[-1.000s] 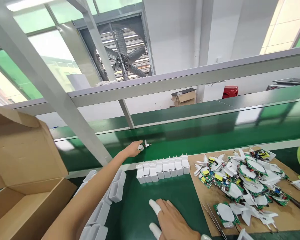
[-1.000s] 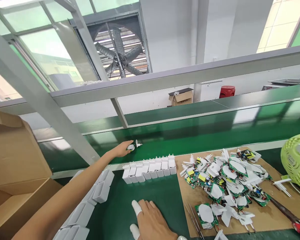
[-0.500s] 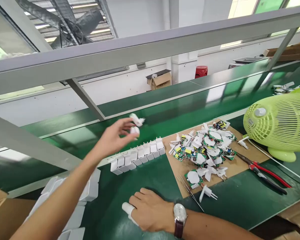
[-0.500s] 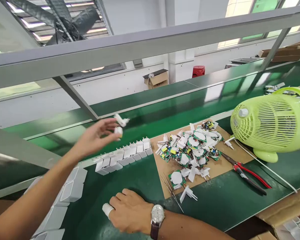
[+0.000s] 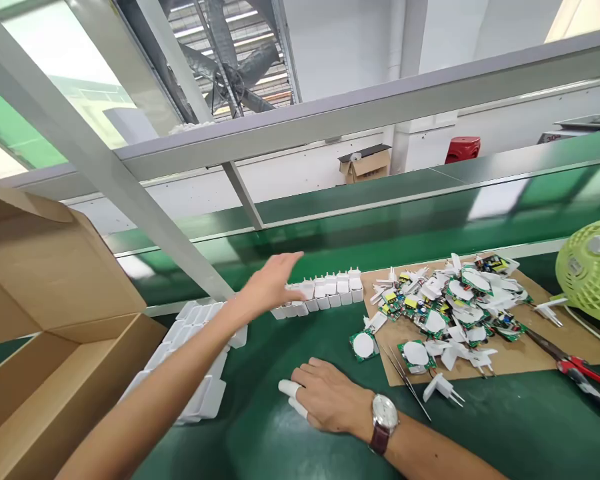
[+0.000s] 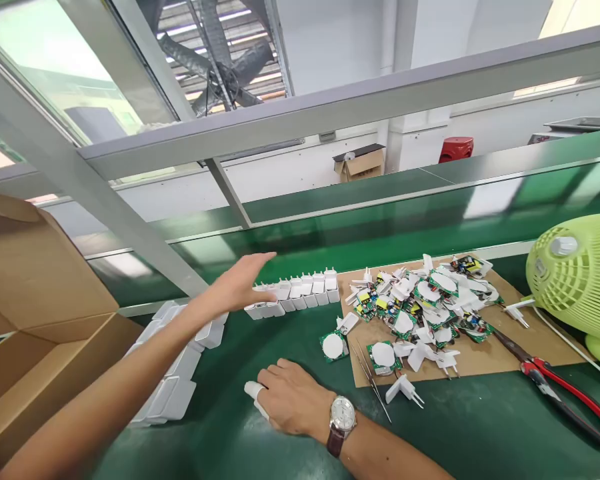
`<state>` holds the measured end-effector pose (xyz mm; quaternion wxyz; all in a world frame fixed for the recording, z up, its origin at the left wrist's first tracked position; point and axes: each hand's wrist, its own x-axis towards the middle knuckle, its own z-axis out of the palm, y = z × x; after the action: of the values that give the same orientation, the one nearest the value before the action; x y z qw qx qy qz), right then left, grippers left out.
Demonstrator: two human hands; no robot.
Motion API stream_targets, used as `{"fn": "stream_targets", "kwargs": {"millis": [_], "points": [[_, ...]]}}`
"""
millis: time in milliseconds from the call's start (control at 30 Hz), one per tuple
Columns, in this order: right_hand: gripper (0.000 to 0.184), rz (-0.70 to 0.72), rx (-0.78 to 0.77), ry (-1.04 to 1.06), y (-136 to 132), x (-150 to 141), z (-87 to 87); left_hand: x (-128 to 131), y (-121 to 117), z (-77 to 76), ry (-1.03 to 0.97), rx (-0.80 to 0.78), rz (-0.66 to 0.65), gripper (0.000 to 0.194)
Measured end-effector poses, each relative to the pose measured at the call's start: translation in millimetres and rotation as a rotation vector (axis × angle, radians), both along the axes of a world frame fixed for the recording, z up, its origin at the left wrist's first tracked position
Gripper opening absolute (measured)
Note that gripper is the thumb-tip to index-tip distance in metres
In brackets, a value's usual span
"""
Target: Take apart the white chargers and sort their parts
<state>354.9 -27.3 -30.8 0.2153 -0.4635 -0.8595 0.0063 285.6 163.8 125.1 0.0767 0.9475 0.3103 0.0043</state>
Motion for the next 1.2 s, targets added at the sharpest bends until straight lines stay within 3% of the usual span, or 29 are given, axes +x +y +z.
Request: {"fn": "stream_targets", "kwargs": {"millis": [67, 167, 367, 500, 667, 733, 800, 900, 1033, 1100, 1200], "points": [[0.015, -0.005, -0.007, -0.009, 1, -1, 0.3, -16, 25, 4.2, 0.109, -0.059, 0.083, 0.103], [0.018, -0.011, -0.013, -0.005, 3, -1, -1.0, -27, 39, -8.4, 0.170, -0.138, 0.075, 0.097], [0.020, -0.016, -0.045, 0.075, 3, 2, -4.6, -14, 35, -36.1, 0.162, -0.170, 0.028, 0.079], [0.025, -0.024, -0.064, 0.120, 3, 3, -6.1, -18, 34, -35.1, 0.189, -0.183, 0.031, 0.070], [0.021, -0.013, -0.077, 0.101, 4, 2, -8.5, -51, 19, -32.1, 0.227, -0.221, -0.051, 0.061], [0.019, -0.009, -0.082, 0.093, 4, 1, -9.0, -64, 9, -33.3, 0.200, -0.201, -0.073, 0.073], [0.020, -0.020, -0.084, 0.097, 3, 0, -8.6, -73, -1, -35.2, 0.154, -0.156, -0.033, 0.101], [0.023, -0.034, -0.083, 0.107, 2, 1, -6.5, -76, -13, -38.4, 0.136, -0.108, 0.164, 0.138], [0.030, -0.023, -0.067, 0.149, -2, 1, -7.4, -67, -31, -49.2, 0.152, -0.103, 0.353, 0.139], [0.035, -0.025, -0.045, 0.186, -5, 0, -14.1, -63, -41, -58.3, 0.092, -0.098, 0.375, 0.133], [0.044, -0.015, 0.000, 0.220, -10, 1, -33.0, -65, -50, -66.2, 0.010, -0.117, 0.391, 0.140]]}}
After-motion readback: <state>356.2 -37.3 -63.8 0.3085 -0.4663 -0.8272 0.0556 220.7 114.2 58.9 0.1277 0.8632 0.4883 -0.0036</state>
